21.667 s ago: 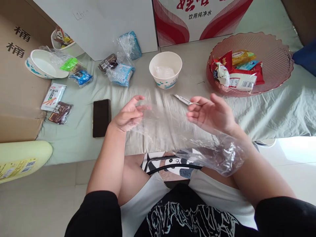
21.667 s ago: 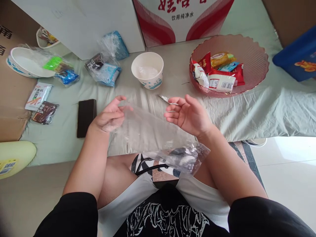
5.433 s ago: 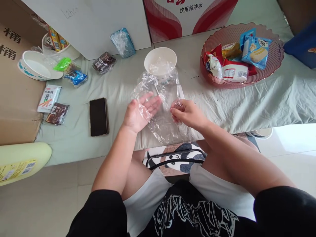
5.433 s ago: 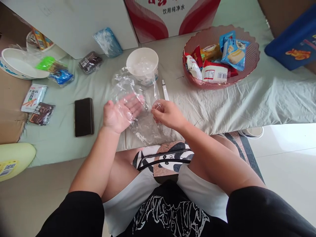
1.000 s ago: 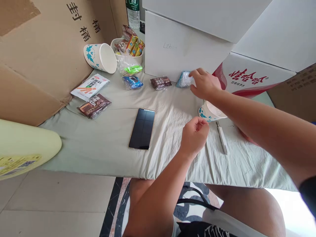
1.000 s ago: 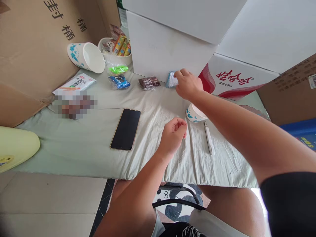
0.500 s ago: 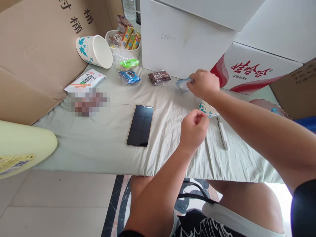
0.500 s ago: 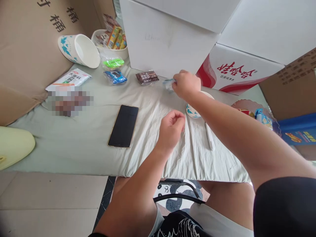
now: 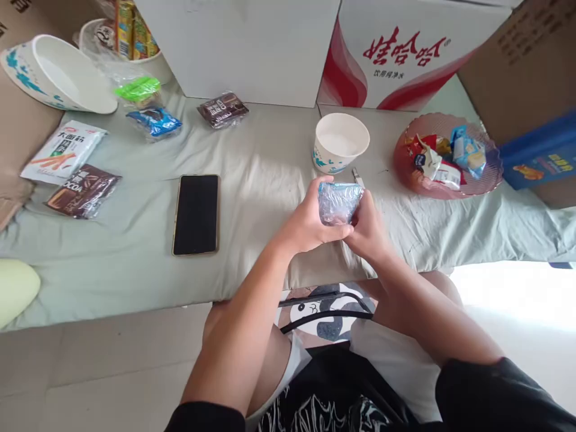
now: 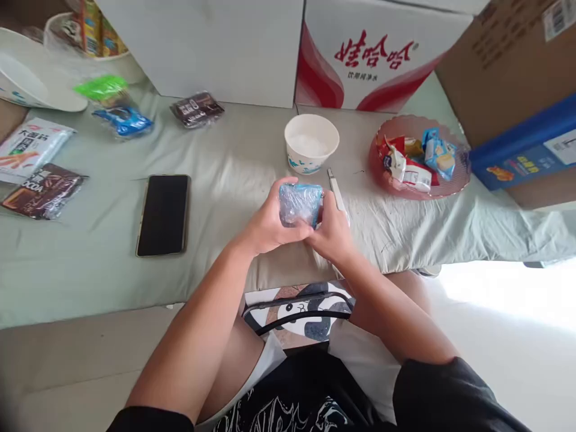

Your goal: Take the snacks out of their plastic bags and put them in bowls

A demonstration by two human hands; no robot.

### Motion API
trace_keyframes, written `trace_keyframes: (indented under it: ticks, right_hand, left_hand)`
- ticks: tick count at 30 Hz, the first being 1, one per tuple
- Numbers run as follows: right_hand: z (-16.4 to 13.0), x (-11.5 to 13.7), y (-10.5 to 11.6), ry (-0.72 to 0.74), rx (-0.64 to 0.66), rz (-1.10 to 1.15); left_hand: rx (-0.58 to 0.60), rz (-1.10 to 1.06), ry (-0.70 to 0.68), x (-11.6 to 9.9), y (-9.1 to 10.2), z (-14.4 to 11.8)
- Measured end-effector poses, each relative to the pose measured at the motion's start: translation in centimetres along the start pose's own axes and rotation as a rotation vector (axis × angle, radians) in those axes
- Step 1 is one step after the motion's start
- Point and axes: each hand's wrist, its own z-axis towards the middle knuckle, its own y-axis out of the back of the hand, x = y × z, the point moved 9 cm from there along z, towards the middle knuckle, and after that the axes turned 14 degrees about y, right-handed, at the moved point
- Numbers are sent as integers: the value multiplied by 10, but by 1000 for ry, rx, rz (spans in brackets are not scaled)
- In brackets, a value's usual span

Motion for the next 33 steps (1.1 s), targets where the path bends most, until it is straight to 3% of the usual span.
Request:
trace_keyframes:
  ticks: [3,6,10,12,15,19,24,28,33]
  right_hand:
    - [-4,-15,4,31,13,39]
    - [-1,-14,12,180,32,103]
    - [2,-16,22,276,110,113]
    - [1,-26,30,172,89,104]
    - [-7,-36,28,-13,159,109]
    - [-13,-31,29,-42,294,24]
    - [1,-40,67,89,52,-288]
    - [4,-55,61,127,75,-435]
    - [3,-60,71,19,35,-412]
  left_hand:
    - [73,164,51,9,-7,5]
    - [131,307,64,10,-13,8]
    - [98,365,36,11,-14,15]
    - [40,264,15,13,-10,21]
    - [-156,124,-41,15,2,27]
    - [-401,256,-145,4,9,26]
    - [-642,430,-206,-15,36,14]
    - [-635,454,-157,-4,56,13]
    - [-561,413,-197,10,47,12]
